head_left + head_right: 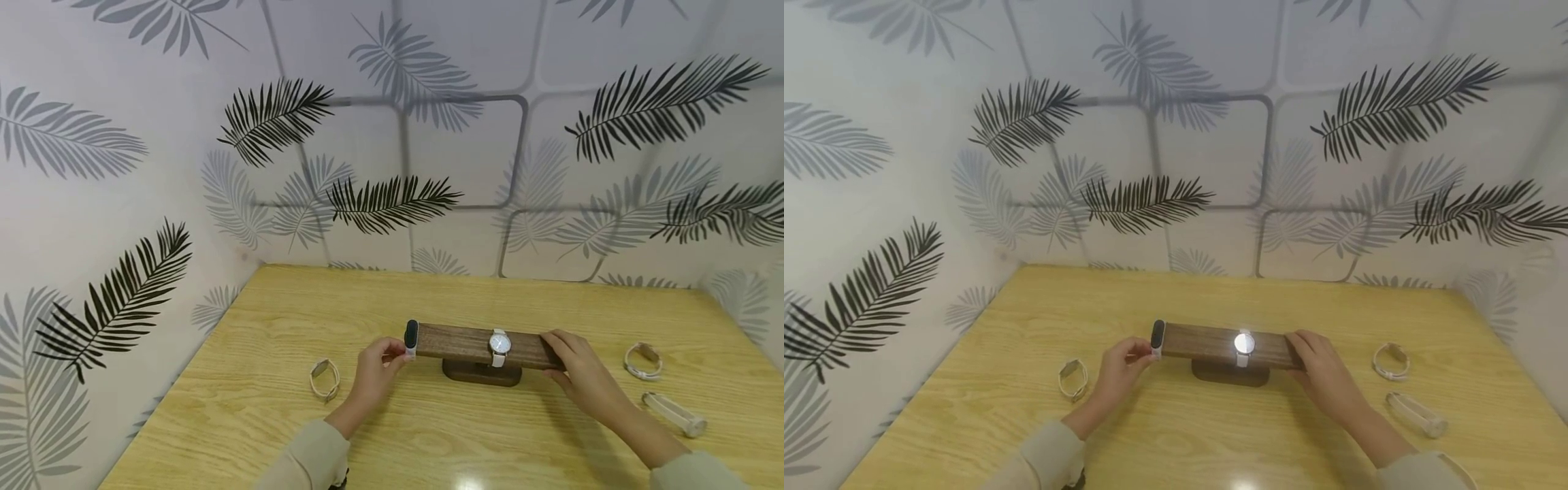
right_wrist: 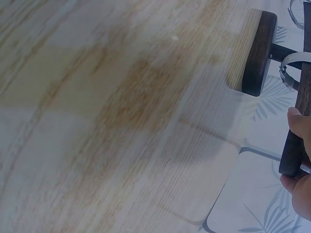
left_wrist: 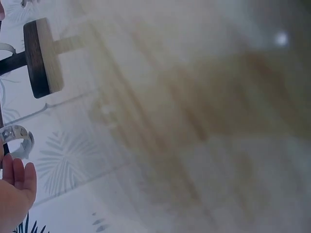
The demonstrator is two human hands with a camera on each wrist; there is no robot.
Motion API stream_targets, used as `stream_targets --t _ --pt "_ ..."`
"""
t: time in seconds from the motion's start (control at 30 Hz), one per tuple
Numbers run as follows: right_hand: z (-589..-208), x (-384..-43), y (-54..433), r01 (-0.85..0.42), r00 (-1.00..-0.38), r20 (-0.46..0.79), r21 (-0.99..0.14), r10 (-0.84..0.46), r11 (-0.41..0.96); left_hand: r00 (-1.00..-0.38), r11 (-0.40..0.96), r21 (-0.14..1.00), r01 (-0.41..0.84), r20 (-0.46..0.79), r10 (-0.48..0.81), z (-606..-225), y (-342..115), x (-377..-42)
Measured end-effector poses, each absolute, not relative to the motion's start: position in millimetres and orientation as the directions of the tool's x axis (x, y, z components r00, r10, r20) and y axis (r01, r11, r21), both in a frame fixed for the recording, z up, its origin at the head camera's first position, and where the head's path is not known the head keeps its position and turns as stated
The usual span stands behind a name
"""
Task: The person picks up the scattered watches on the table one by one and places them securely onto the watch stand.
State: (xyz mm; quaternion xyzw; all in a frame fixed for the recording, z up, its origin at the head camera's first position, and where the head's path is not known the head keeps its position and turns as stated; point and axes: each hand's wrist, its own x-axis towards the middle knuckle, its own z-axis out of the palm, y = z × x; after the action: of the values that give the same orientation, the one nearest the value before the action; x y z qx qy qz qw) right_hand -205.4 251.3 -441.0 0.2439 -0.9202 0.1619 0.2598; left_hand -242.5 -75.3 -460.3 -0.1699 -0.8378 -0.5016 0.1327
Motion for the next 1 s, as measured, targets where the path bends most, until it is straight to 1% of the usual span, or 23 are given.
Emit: stream_targets --t 0.17,0.33,0.5,0.8,1.0 --pt "-442 -206 251 -0.531 -0.747 0.557 -0.171 -0.363 0.83 -0.887 0.521 0.718 0.461 0.393 0.242 -453 -79 -246" --pt "-442 -206 252 -0.527 -0.752 0.553 -0.177 -0.359 0.832 -0.889 0.577 0.677 0.457 0.324 0.324 -443 -83 -252" --pt "-441 -206 252 -0.531 -0.75 0.553 -0.177 -0.363 0.829 -0.884 0.601 0.658 0.453 0.245 0.398 -434 -85 -257" --pt "-439 -207 250 -0.525 -0.767 0.525 -0.183 -0.369 0.831 -0.867 0.623 0.633 0.459 0.168 0.469 -426 -87 -259" --pt "-438 -209 249 -0.532 -0.758 0.536 -0.179 -0.372 0.827 -0.857 0.648 0.59 0.482 0.162 0.49 -423 -84 -262"
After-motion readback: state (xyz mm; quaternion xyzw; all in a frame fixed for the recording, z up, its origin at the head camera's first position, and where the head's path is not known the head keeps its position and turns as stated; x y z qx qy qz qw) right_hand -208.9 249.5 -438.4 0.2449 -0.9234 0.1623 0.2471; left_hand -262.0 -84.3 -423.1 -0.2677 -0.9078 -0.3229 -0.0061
